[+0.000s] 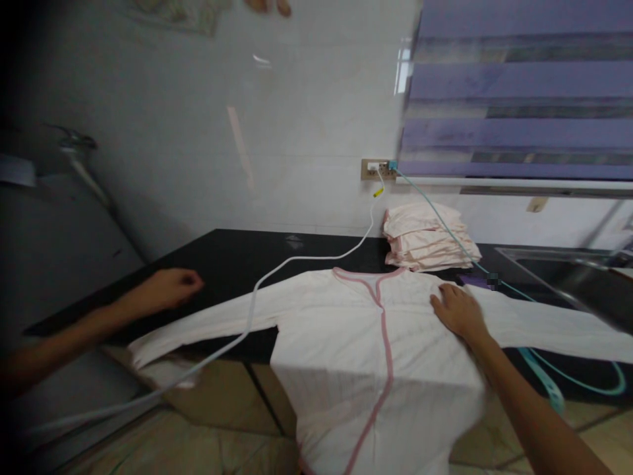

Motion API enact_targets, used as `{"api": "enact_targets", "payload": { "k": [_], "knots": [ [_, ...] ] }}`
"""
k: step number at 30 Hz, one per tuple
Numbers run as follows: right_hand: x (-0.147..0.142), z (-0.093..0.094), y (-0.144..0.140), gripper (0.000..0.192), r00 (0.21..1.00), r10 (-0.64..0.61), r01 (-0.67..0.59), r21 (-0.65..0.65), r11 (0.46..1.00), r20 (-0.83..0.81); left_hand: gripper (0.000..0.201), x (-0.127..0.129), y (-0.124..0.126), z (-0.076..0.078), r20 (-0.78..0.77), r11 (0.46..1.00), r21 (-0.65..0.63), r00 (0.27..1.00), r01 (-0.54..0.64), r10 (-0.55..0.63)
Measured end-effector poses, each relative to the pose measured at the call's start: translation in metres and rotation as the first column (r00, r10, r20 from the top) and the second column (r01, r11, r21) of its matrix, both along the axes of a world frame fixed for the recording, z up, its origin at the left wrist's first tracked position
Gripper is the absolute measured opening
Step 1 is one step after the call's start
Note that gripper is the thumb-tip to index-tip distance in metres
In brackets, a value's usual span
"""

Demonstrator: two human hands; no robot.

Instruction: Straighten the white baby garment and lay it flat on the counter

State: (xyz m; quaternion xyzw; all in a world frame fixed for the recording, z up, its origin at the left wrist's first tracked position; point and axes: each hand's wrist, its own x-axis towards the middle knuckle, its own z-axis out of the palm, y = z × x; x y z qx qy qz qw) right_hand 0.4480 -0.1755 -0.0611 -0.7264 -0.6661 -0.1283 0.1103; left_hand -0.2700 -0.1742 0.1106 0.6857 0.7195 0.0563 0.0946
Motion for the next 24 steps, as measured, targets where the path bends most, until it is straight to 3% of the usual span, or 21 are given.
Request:
{"api": "enact_targets", "payload": {
  "k": [3,5,8,11,15,19,22,24],
  "knots": [
    [0.0,0.0,0.0,0.048,1.0,0.001,-0.001,0.008,1.0,0.008,0.04,0.05,0.026,-0.051,-0.077,0.99,0.04,0.988,0.139,-0.136],
    [0.0,0.0,0.0,0.046,1.0,0.003,-0.003,0.012,1.0,0.002,0.043,0.077,0.021,-0.071,-0.193,0.991,0.058,0.975,0.124,-0.111],
    [0.0,0.0,0.001,0.046,1.0,0.005,-0.005,0.007,1.0,-0.001,0.052,0.104,0.006,-0.081,-0.305,0.995,0.048,0.95,0.09,-0.072],
    [0.001,0.0,0.002,0.048,1.0,0.004,-0.004,0.0,1.0,0.002,0.065,0.116,0.001,-0.084,-0.294,0.999,0.005,0.955,0.049,-0.045],
    [0.0,0.0,0.003,0.048,1.0,-0.001,0.001,-0.002,1.0,-0.019,0.085,0.114,0.012,-0.097,-0.181,0.998,-0.064,0.983,-0.029,0.017],
    [-0.004,0.002,0.001,0.049,0.999,-0.006,0.006,0.006,1.0,-0.034,0.084,0.092,0.04,-0.108,-0.12,0.989,-0.102,0.986,0.104,-0.116],
    [-0.006,0.003,-0.001,0.048,0.999,-0.007,0.007,0.007,1.0,-0.035,0.075,0.07,0.062,-0.106,-0.061,0.961,0.024,0.96,0.277,-0.275],
    [-0.006,0.003,-0.001,0.048,1.0,-0.006,0.006,0.013,1.0,-0.029,0.068,0.056,0.068,-0.1,-0.054,0.949,0.177,0.965,0.261,-0.256]
  ]
}}
